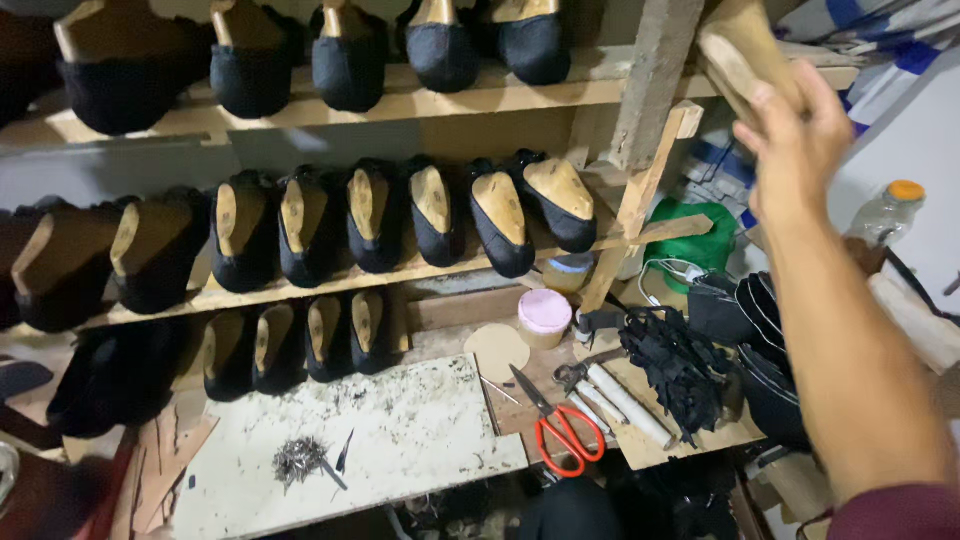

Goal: The person sits with a shoe upper and last on their lap, uses pincers to pull and grip the upper material, hammers the shoe, trims excess material with shears, and fits the upper over the wooden last, at one point reaching to the shelf to take a last. The finished shoe is placed on the shelf with other completed shoes.

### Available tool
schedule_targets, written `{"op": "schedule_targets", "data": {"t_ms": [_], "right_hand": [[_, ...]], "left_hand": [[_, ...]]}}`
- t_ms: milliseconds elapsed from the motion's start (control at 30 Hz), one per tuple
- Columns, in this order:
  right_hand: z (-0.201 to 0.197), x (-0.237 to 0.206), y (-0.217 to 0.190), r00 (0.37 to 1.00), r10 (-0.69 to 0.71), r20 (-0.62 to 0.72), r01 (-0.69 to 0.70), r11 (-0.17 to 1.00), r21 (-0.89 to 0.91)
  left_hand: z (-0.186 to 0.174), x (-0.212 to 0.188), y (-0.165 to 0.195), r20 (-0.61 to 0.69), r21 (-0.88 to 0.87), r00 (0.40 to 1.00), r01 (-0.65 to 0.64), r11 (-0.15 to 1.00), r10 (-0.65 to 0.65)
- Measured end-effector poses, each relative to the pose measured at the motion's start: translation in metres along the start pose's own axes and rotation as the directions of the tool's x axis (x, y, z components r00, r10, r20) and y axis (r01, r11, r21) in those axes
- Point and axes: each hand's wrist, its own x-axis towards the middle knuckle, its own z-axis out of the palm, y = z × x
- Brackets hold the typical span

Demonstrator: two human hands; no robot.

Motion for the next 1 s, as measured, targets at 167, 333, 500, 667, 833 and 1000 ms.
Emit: {"op": "schedule_targets", "data": {"t_ms": [167, 333, 500, 667, 833, 1000], "right_hand": [[-0.064, -0.135, 0.033, 0.997, -0.059, 0.045, 0.046, 0.966, 0.254], [-0.071, -0.306, 0.064, 0.997, 0.067, 0.03, -0.071, 0.982, 0.175], [-0.035, -0.405, 0.089, 0.732, -0.101, 0.674, 0.302, 0.935, -0.187], [0.015, -0.461, 0.096, 0.638, -0.165, 0.752, 0.16, 0.984, 0.081], [0.032, -0.488, 0.116, 0.519, 0.085, 0.851, -0.002, 0.995, -0.098], [0.041, -0.514, 0.128, 0.287, 0.348, 0.893, -0.109, 0.938, -0.33]], "left_hand": [[0.003, 0.037, -0.008, 0.056, -0.031, 0.995, -0.084, 0.996, 0.086], [0.044, 0.033, -0.032, 0.04, -0.317, 0.887, -0.426, 0.847, 0.46], [0.072, -0.009, -0.028, -0.373, -0.718, 0.845, -0.524, 0.458, 0.384], [0.007, -0.062, -0.053, -0.635, -0.582, 0.772, -0.489, 0.65, 0.013], [-0.09, -0.146, -0.117, -0.932, -0.126, 0.359, -0.199, 0.972, -0.047], [-0.196, -0.215, -0.173, -0.995, 0.101, 0.027, 0.326, 0.94, 0.098]]}}
